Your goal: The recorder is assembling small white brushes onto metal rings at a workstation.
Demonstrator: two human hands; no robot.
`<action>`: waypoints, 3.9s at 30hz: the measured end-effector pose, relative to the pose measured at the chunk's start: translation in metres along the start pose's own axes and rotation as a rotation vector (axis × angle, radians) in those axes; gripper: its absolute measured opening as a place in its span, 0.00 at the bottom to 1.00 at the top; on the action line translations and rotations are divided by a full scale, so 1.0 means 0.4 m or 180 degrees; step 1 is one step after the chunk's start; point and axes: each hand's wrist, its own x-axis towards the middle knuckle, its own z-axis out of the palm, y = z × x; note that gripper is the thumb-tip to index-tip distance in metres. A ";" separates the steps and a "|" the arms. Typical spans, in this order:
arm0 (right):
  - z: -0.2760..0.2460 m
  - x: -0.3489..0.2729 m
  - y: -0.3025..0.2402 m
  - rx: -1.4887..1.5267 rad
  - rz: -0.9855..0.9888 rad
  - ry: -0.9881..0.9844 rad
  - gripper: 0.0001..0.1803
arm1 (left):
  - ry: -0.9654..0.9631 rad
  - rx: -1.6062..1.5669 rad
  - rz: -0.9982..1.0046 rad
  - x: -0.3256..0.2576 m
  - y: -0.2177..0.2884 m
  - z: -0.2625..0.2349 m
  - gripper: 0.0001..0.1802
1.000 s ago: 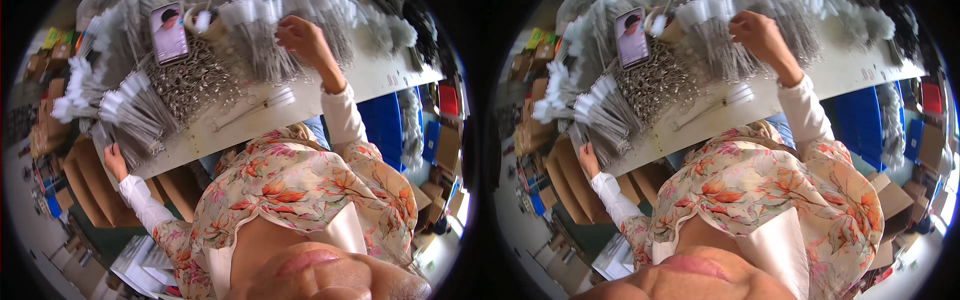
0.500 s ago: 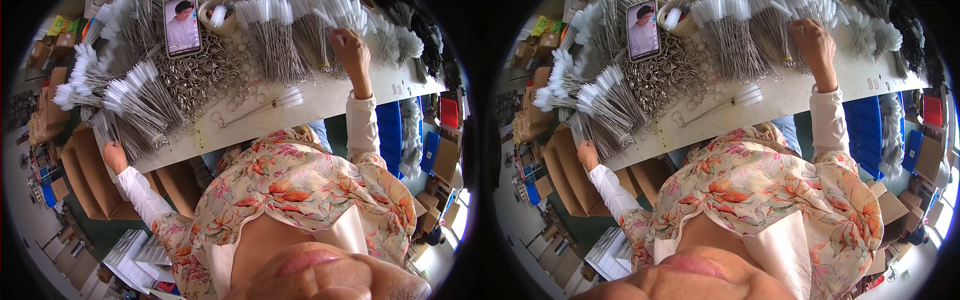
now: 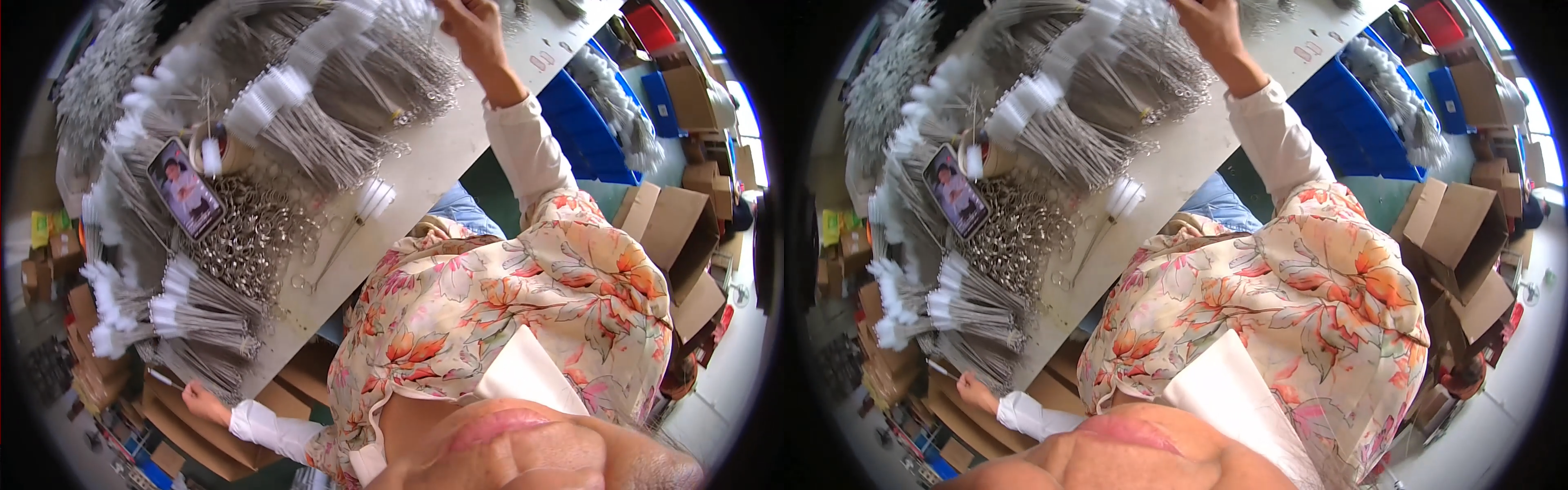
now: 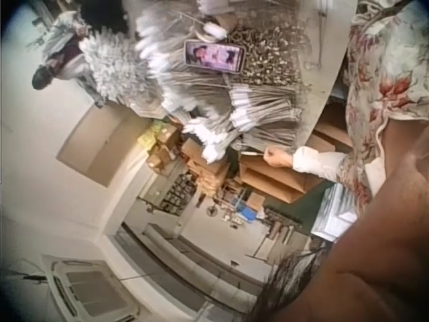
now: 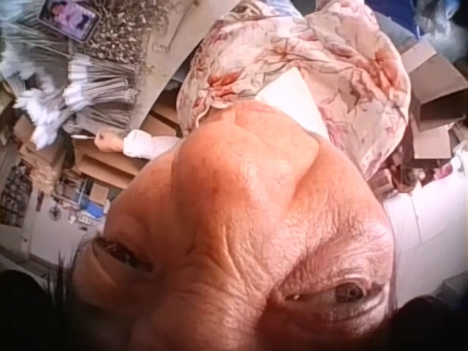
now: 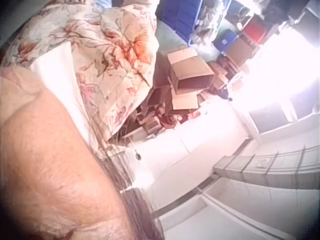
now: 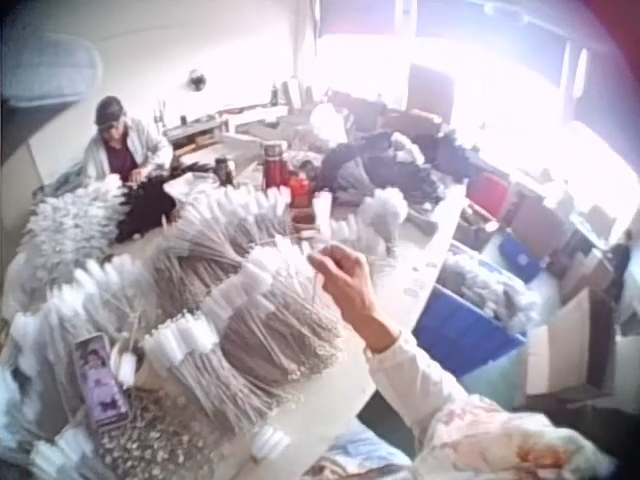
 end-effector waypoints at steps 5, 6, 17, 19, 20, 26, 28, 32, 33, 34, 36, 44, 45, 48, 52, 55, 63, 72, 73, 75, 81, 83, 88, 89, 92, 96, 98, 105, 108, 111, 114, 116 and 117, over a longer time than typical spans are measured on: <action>-0.292 0.175 0.086 -0.0100 -0.0164 0.0692 0.09 | 0.0131 -0.1358 -0.0572 0.002 0.124 -0.035 0.15; -0.347 0.225 0.138 -0.0300 -0.0079 0.0671 0.09 | 0.0190 -0.1467 -0.0763 -0.027 0.162 -0.067 0.15; -0.509 0.439 0.407 -0.3707 -0.1379 0.0666 0.09 | 0.0143 -0.2413 -0.1512 -0.170 0.368 -0.147 0.15; -0.431 0.432 0.415 -0.4398 -0.0276 0.0603 0.09 | 0.0015 -0.2714 -0.1356 -0.184 0.365 -0.137 0.15; -0.393 0.417 0.395 -0.4168 0.0100 0.0453 0.09 | 0.0044 -0.2687 -0.1360 -0.188 0.361 -0.132 0.15; -0.364 0.411 0.380 -0.3521 0.0541 -0.0159 0.18 | 0.0077 -0.2720 -0.1208 -0.196 0.369 -0.109 0.17; -0.377 0.366 0.339 -0.3145 0.0094 0.0267 0.21 | -0.0026 -0.2809 -0.1146 -0.195 0.374 -0.101 0.17; -0.356 0.311 0.219 -0.2825 -0.0284 0.0754 0.25 | -0.0057 -0.2941 -0.1026 -0.210 0.379 -0.110 0.18; -0.355 0.304 0.205 -0.2822 -0.0270 0.0745 0.25 | -0.0042 -0.2929 -0.1059 -0.208 0.381 -0.111 0.18; -0.359 0.302 0.200 -0.2788 -0.0468 0.0731 0.20 | -0.0028 -0.2919 -0.1092 -0.205 0.383 -0.111 0.18; -0.366 0.312 0.175 -0.2787 -0.0603 0.0584 0.17 | -0.0015 -0.2964 -0.1057 -0.207 0.385 -0.111 0.18; -0.130 0.236 -0.069 -0.3309 -0.2127 0.1186 0.13 | 0.0019 -0.4908 -0.0511 -0.323 0.497 -0.146 0.20; -0.091 0.158 -0.131 -0.2714 -0.1835 0.0862 0.12 | -0.0058 -0.4758 -0.0274 -0.328 0.546 -0.102 0.20; 0.022 0.068 -0.116 0.0935 -0.0699 -0.1492 0.11 | -0.0882 -0.4284 -0.0488 -0.378 0.664 -0.059 0.12; 0.257 -0.259 -0.185 0.2209 0.0368 -0.2994 0.06 | -0.1121 -0.4173 0.1012 -0.349 0.884 -0.011 0.14; 0.329 -0.415 -0.212 0.1067 0.1534 -0.3831 0.09 | -0.0445 -0.4005 0.1765 -0.343 0.944 0.085 0.13; 0.314 -0.393 -0.135 0.0743 -0.0468 -0.3030 0.18 | 0.0468 -0.3462 0.2419 -0.293 0.884 0.033 0.08; 0.289 -0.326 -0.137 0.3068 0.2047 -0.3079 0.10 | 0.0486 -0.2960 0.2664 -0.309 0.879 0.060 0.23; 0.267 -0.311 -0.139 0.2286 0.1590 -0.3250 0.10 | 0.0439 -0.3211 0.2588 -0.285 0.852 0.059 0.32; 0.253 -0.333 -0.147 0.1090 0.0858 -0.3347 0.09 | 0.0253 -0.3495 0.2414 -0.247 0.848 0.024 0.41; 0.265 -0.415 -0.172 0.0314 -0.0078 -0.4059 0.06 | -0.1906 -0.4510 0.2360 -0.327 0.906 0.040 0.46; 0.240 -0.402 -0.180 0.0247 0.0262 -0.4242 0.07 | -0.1115 -0.3404 0.3134 -0.295 0.861 0.044 0.26; 0.214 -0.397 -0.193 0.0631 0.1876 -0.5061 0.10 | -0.0436 -0.3656 0.3411 -0.335 0.879 0.018 0.12; 0.207 -0.394 -0.192 0.0643 0.1926 -0.5060 0.10 | -0.0477 -0.3655 0.3382 -0.346 0.876 0.022 0.12; 0.183 -0.387 -0.174 -0.0074 0.1590 -0.5054 0.09 | -0.0761 -0.3344 0.3491 -0.368 0.860 0.054 0.12; 0.057 -0.365 -0.067 -0.2808 -0.1418 -0.3813 0.06 | -0.1032 -0.3226 0.1046 -0.369 0.754 0.085 0.10; -0.008 -0.374 -0.017 -0.4411 -0.1806 -0.3513 0.05 | -0.1041 -0.3208 0.0316 -0.362 0.688 0.085 0.10; 0.110 -0.467 -0.025 -0.1160 -0.1027 -0.3310 0.04 | -0.1409 -0.1674 0.0616 -0.437 0.654 0.167 0.11; 0.216 -0.515 -0.054 -0.0611 -0.1412 -0.3444 0.04 | -0.1247 -0.1590 0.0795 -0.435 0.650 0.198 0.10; 0.283 -0.546 -0.062 -0.0705 -0.1674 -0.3631 0.04 | -0.1225 -0.1835 0.1021 -0.422 0.687 0.146 0.08; 0.306 -0.556 -0.071 -0.0916 -0.1812 -0.3703 0.04 | -0.1261 -0.3692 0.0465 -0.411 0.699 0.131 0.06; 0.306 -0.549 -0.066 -0.0863 -0.1682 -0.3760 0.05 | -0.1265 -0.3766 0.0600 -0.379 0.733 0.085 0.06; 0.306 -0.544 -0.066 -0.0813 -0.1540 -0.3833 0.06 | -0.1276 -0.3840 0.0716 -0.367 0.744 0.068 0.06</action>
